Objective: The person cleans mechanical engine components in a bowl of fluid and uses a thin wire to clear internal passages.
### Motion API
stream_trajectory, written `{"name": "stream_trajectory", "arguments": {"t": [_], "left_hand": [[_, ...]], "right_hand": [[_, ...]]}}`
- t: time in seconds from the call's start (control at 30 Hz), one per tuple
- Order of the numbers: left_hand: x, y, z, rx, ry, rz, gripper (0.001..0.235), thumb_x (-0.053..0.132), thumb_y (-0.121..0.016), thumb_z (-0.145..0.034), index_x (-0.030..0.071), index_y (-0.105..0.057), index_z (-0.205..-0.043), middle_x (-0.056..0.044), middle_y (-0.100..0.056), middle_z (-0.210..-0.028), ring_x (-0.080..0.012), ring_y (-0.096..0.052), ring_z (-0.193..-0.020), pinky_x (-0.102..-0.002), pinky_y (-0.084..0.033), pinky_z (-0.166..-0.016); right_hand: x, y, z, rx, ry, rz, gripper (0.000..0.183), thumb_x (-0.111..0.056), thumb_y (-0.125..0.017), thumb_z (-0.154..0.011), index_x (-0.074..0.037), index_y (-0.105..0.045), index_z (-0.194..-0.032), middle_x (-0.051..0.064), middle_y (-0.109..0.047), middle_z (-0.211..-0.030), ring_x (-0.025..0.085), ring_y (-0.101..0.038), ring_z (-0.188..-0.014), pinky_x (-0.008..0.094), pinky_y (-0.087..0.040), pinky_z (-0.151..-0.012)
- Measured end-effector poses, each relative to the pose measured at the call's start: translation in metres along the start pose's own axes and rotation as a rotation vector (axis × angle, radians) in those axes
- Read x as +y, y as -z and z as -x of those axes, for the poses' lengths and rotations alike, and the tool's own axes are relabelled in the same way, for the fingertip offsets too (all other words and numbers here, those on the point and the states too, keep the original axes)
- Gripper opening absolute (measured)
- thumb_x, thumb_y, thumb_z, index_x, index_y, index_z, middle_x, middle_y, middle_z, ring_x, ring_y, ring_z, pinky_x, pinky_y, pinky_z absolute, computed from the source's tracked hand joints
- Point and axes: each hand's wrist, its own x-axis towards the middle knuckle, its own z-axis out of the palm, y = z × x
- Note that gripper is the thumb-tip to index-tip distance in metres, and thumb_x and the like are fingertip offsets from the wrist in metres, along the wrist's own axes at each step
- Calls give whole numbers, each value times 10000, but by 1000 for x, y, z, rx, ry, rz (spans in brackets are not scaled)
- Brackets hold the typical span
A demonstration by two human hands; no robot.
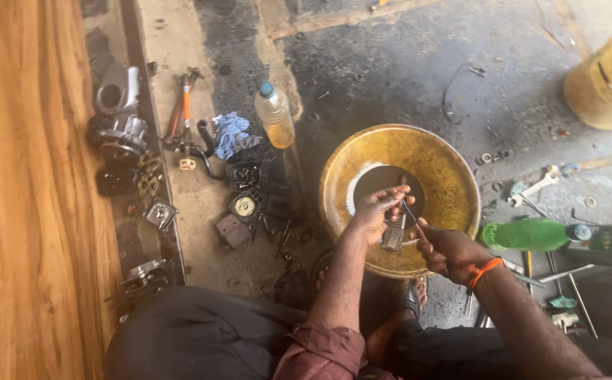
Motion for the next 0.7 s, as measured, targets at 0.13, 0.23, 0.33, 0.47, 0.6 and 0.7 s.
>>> {"name": "stream_trajectory", "arguments": {"t": [0.13, 0.23, 0.33, 0.47, 0.6, 0.7], "left_hand": [[24, -4, -1, -34, -52, 98, 279, 138, -658, -988, 59, -710, -1251, -111, -762, -1094, -55, -551, -685, -203, -478, -600], [27, 6, 0, 72, -43, 176, 261, 223, -620, -1043, 39, -712, -1205, -103, -740, -987, -72, -535, -655, -212, -464, -565], [23, 15, -2, 174, -21, 267, 299, 276, -581, -1066, 24, -712, -1159, -108, -731, -926, -98, -554, -654, -225, -492, -563], [22, 16, -1, 203, 32, 456, 349, 236, -520, -1074, -67, -655, -1182, -197, -719, -1004, -202, -700, -818, -293, -618, -718], [29, 11, 3, 165, 25, 480, 289, 137, -498, -1076, -83, -611, -1225, -220, -690, -1071, -269, -728, -943, -393, -648, -894], [28, 5, 5, 137, 8, 417, 276, 82, -478, -1047, -69, -615, -1233, -228, -704, -1101, -281, -727, -978, -396, -636, -927]], "right_hand": [[-6, 0, 6, -32, 36, -90, 255, -324, -428, -1074, -121, -580, -1042, -44, -501, -656, 36, -365, -461, 189, -282, -379], [-11, 1, 0, 120, 184, 122, 299, -320, -477, -1078, -59, -623, -1078, -5, -555, -706, 59, -434, -510, 198, -345, -424], [-1, 7, -18, 392, 394, 608, 346, -322, -564, -1051, 0, -654, -1141, 52, -656, -800, 118, -585, -603, 245, -479, -516], [8, 32, -35, 680, 528, 1135, 350, -293, -596, -994, -77, -710, -1244, 112, -756, -1031, 212, -725, -790, 316, -558, -699], [13, 101, -33, 353, 505, 396, 392, -203, -592, -981, 62, -676, -1258, 224, -740, -996, 276, -713, -777, 384, -606, -691], [32, 162, -25, 387, 171, 25, 419, -224, -515, -1101, 92, -608, -1359, 149, -669, -1081, 217, -661, -905, 346, -593, -762]]}}
